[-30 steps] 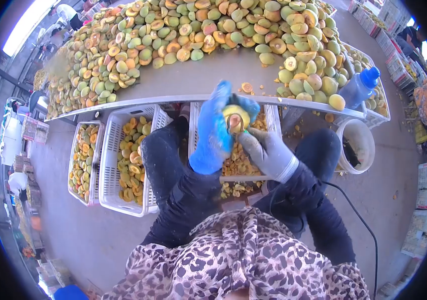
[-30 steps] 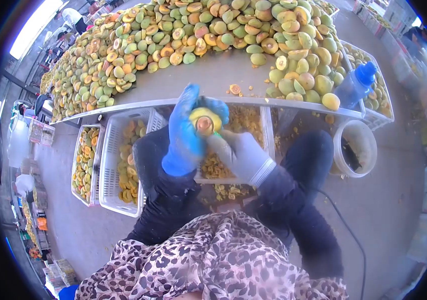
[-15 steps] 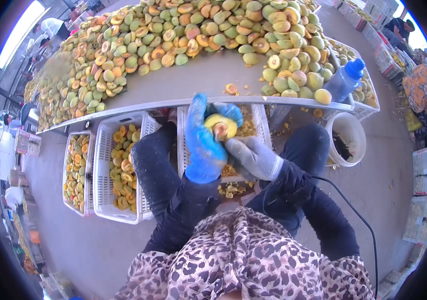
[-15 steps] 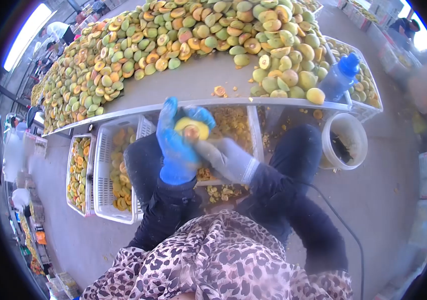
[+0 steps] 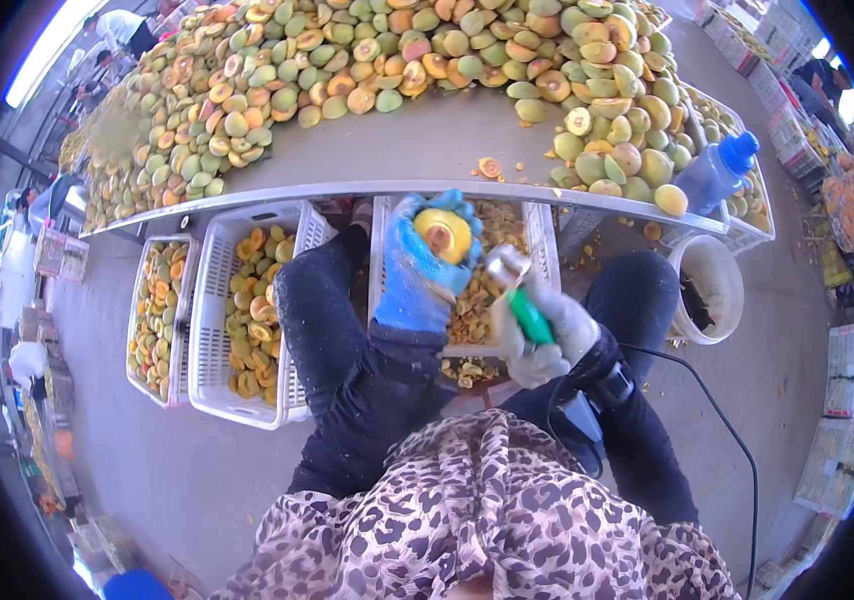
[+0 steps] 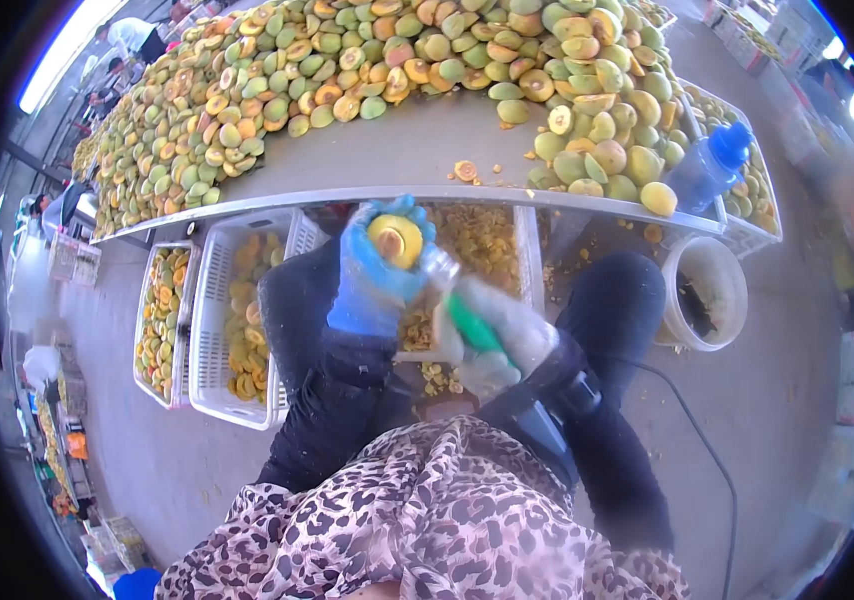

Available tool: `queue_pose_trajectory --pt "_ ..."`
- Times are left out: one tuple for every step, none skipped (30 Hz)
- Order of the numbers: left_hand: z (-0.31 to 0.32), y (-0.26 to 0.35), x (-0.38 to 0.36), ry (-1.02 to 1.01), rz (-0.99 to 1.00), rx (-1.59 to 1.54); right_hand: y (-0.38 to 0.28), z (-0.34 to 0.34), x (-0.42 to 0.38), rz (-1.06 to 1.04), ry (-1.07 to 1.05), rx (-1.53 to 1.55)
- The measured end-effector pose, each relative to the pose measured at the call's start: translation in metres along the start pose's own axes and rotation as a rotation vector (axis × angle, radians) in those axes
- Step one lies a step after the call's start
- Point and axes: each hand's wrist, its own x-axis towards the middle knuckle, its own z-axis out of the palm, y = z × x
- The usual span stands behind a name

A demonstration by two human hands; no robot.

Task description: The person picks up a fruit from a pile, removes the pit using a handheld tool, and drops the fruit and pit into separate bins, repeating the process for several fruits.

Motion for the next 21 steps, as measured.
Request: queue_pose_trajectory --pt "-0.019 0.006 0.013 0.028 -0.336 -0.268 -0.003 0.004 0.005 -0.107 0.171 -0.100" --pt "-0.031 0.012 0.020 0.051 -0.675 -0.537 -0.008 0.005 0.014 -0.219 0.345 -0.195" --pt "-0.031 0.012 0.018 0.112 -0.685 -0.552 -0.005 -0.012 0.025 -0.193 0.547 -0.585" --pt "-0.033 0.009 0.014 0.115 -0.689 -0.550 -0.001 -0.015 0.032 -0.189 0.547 -0.581" --pt "-0.036 0.003 0.012 0.098 -0.643 -0.509 0.003 -0.013 0.039 -0.455 0.636 -0.981" --pt "-0.037 0.000 0.008 0.085 -0.596 -0.472 0.005 -0.010 0.045 -0.726 0.702 -1.383" --pt "-0.032 0.000 0.002 0.040 -0.452 -0.513 0.003 0.003 0.045 -0.678 0.681 -1.372" --pt "-0.029 0.003 0.001 0.044 -0.457 -0.515 0.002 0.005 0.047 -0.671 0.681 -1.373" --pt "-0.027 0.006 0.001 -0.026 -0.295 -0.266 0.000 0.005 0.050 -0.540 0.574 -1.284" --pt "-0.026 0.007 0.002 -0.092 -0.133 -0.015 0.001 0.007 0.052 -0.410 0.467 -1.191" --pt "-0.024 0.005 0.002 -0.102 0.013 0.064 -0.005 0.024 0.045 -0.234 0.427 -0.960" --pt "-0.025 0.007 0.001 -0.097 0.005 0.067 -0.009 0.031 0.040 -0.225 0.426 -0.955" --pt "-0.021 0.022 0.001 -0.046 -0.109 0.007 -0.012 0.035 0.036 -0.118 0.379 -1.055" --pt "-0.018 0.034 0.002 0.004 -0.220 -0.055 -0.014 0.035 0.034 -0.014 0.331 -1.154" --pt "-0.020 0.039 0.005 0.041 -0.143 -0.089 0.005 0.011 0.038 -0.269 0.337 -1.479" --pt "-0.029 0.025 0.019 0.085 -0.112 -0.394 0.013 0.003 0.038 -0.266 0.337 -1.479" --pt "-0.038 0.023 0.022 0.073 -0.066 -0.404 0.018 -0.003 0.037 -0.249 0.560 -1.674" --pt "-0.045 0.021 0.024 0.062 -0.017 -0.416 0.019 -0.005 0.036 -0.230 0.790 -1.863" --pt "-0.048 0.021 0.025 0.067 -0.010 -0.420 0.015 -0.006 0.038 -0.213 0.839 -1.912" --pt "-0.052 0.021 0.026 0.059 -0.193 -0.469 0.011 -0.003 0.042 -0.216 0.832 -1.915" --pt "-0.056 0.021 0.023 0.052 -0.384 -0.511 0.008 0.002 0.047 -0.433 0.812 -1.869"
